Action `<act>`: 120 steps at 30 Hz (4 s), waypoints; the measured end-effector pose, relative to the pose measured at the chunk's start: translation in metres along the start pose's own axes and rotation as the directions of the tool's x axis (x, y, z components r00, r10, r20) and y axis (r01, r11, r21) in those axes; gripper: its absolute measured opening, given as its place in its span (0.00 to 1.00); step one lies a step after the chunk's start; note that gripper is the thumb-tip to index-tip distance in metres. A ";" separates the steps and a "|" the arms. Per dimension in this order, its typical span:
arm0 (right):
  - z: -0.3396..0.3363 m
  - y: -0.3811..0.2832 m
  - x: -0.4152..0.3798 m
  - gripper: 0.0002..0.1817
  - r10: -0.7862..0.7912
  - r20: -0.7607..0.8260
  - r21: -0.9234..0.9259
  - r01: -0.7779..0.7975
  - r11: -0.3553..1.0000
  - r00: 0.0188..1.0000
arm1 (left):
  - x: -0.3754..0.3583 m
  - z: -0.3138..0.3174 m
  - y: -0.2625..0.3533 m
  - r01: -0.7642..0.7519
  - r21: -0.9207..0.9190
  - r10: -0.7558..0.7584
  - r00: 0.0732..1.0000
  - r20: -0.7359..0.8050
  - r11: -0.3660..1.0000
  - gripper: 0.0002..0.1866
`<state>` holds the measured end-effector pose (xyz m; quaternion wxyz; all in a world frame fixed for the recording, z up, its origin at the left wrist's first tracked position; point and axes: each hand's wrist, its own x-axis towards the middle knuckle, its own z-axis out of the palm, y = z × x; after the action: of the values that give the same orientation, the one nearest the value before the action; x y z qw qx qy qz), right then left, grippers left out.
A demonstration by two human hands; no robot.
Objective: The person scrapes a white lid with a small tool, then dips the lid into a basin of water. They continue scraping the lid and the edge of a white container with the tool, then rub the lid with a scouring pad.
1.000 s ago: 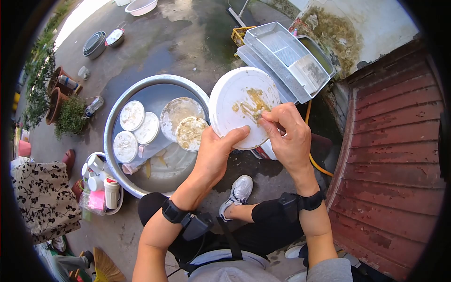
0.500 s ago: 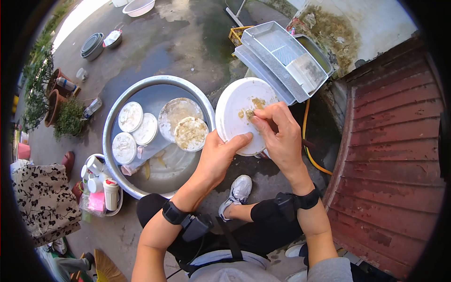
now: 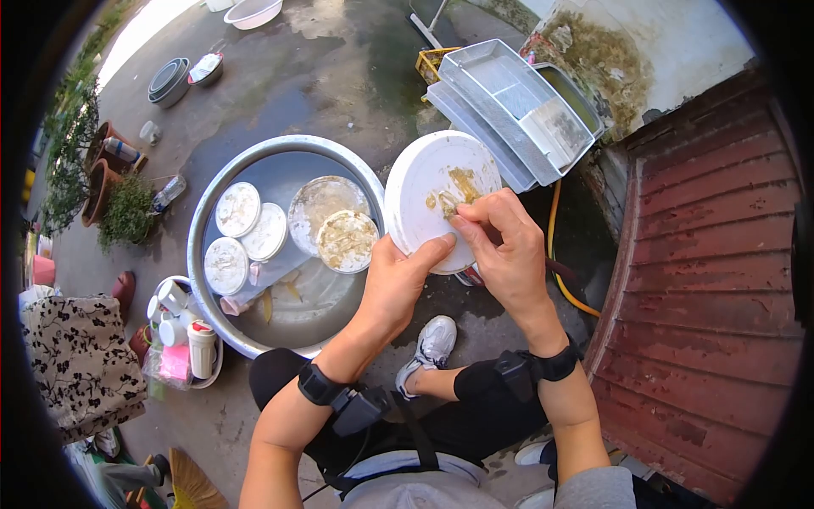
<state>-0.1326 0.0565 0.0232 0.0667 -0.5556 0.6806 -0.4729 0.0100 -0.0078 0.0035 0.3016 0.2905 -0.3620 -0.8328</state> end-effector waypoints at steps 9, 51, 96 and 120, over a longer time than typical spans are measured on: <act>0.007 0.007 0.002 0.07 0.086 -0.012 0.095 -0.085 0.992 0.996 | 0.001 -0.001 -0.004 0.034 0.115 -0.033 0.999 -0.007 0.993 0.24; 0.095 0.159 -0.057 0.19 0.707 0.557 0.319 -0.898 0.302 0.436 | 0.058 -0.146 -0.133 0.190 -0.279 -0.236 0.961 -0.141 0.941 0.28; 0.175 0.214 -0.033 0.19 0.843 0.123 0.468 -0.780 0.416 0.524 | 0.104 -0.212 -0.196 -0.044 0.397 0.353 0.556 -0.753 0.917 0.16; 0.189 0.220 -0.057 0.15 0.775 0.086 0.402 -0.734 0.548 0.626 | 0.093 -0.239 -0.220 0.391 0.289 -0.103 0.730 -0.676 0.874 0.18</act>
<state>-0.1476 -0.0188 -0.2624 0.3404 -0.1582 0.7434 -0.5536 0.0531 -0.0541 -0.3283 0.2220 0.6604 -0.3608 -0.6199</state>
